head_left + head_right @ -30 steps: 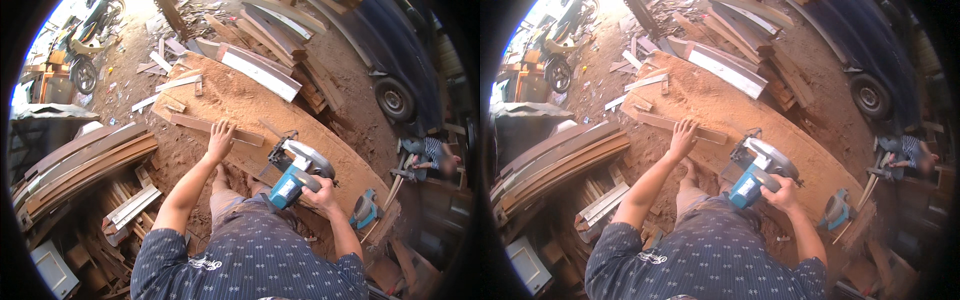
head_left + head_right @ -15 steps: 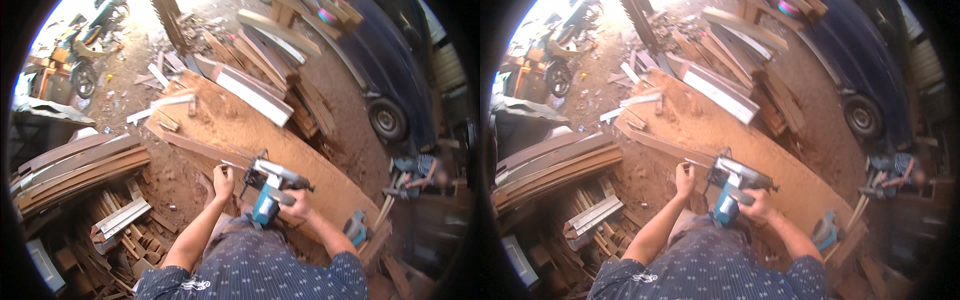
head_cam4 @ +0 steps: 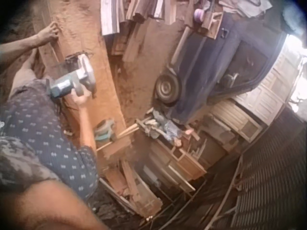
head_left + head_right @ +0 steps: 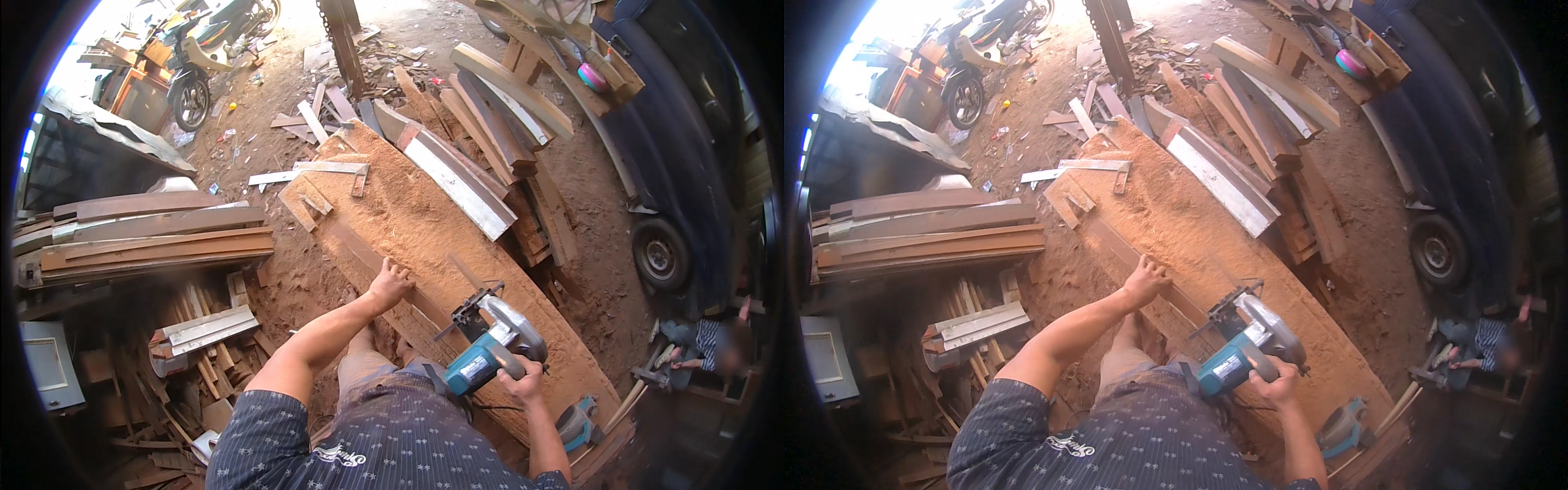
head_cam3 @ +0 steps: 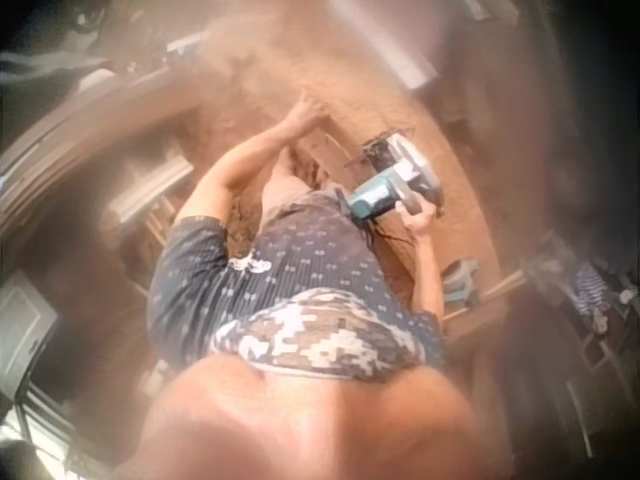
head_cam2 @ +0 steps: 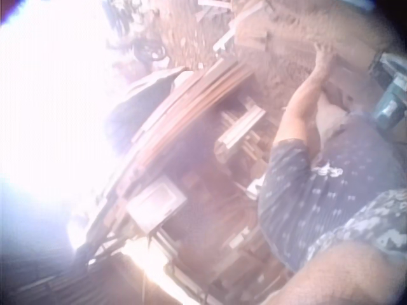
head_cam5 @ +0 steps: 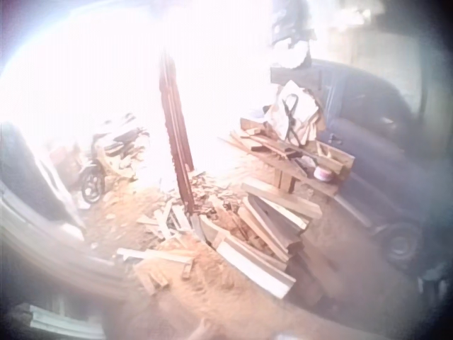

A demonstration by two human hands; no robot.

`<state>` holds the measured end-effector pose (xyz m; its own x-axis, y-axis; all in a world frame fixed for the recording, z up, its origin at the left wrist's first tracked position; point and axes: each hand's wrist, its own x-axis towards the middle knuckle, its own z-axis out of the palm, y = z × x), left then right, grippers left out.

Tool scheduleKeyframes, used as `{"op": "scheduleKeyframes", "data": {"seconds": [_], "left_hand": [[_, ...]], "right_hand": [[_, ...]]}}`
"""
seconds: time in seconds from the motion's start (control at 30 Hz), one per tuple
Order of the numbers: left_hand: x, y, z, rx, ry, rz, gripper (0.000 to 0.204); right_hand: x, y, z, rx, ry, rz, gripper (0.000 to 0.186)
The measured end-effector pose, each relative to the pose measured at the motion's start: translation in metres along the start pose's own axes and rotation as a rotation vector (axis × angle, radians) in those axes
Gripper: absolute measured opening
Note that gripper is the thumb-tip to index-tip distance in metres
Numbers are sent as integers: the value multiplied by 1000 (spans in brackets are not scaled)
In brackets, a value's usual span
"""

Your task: The person uses a circular saw to cut a long plank of wood into smaller pieces. They repeatedly position the saw, make cuts, and then move the cut pieces aside. The person also uses a metal straight edge as a guide for the cuts.

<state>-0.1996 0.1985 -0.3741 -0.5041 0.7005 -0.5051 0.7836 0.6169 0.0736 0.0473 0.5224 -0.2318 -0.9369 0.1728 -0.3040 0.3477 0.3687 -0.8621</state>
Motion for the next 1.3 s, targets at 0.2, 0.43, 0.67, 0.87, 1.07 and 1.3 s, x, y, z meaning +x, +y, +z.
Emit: {"op": "scheduleKeyframes", "data": {"seconds": [0.2, 0.43, 0.67, 0.87, 1.07, 1.3], "left_hand": [[-19, -58, 49, 177, 170, -4, 43], [-9, -70, 29, 75, 179, -17, 45], [20, -59, 42, 129, 229, -78, 43], [19, -79, 13, -3, 188, -109, 49], [10, -79, 3, -45, 184, -104, 53], [-17, -20, 2, -348, 571, -158, 66]], "right_hand": [[-2, -20, -6, -15, 15, -10, 31], [-10, -7, -2, 34, 49, 7, 32], [-16, -32, 5, 20, 41, 13, 33], [-30, -51, 10, 76, 48, 85, 32], [-36, -39, 17, 35, 67, 37, 33], [-26, -43, 35, -28, 55, -18, 36]]}}
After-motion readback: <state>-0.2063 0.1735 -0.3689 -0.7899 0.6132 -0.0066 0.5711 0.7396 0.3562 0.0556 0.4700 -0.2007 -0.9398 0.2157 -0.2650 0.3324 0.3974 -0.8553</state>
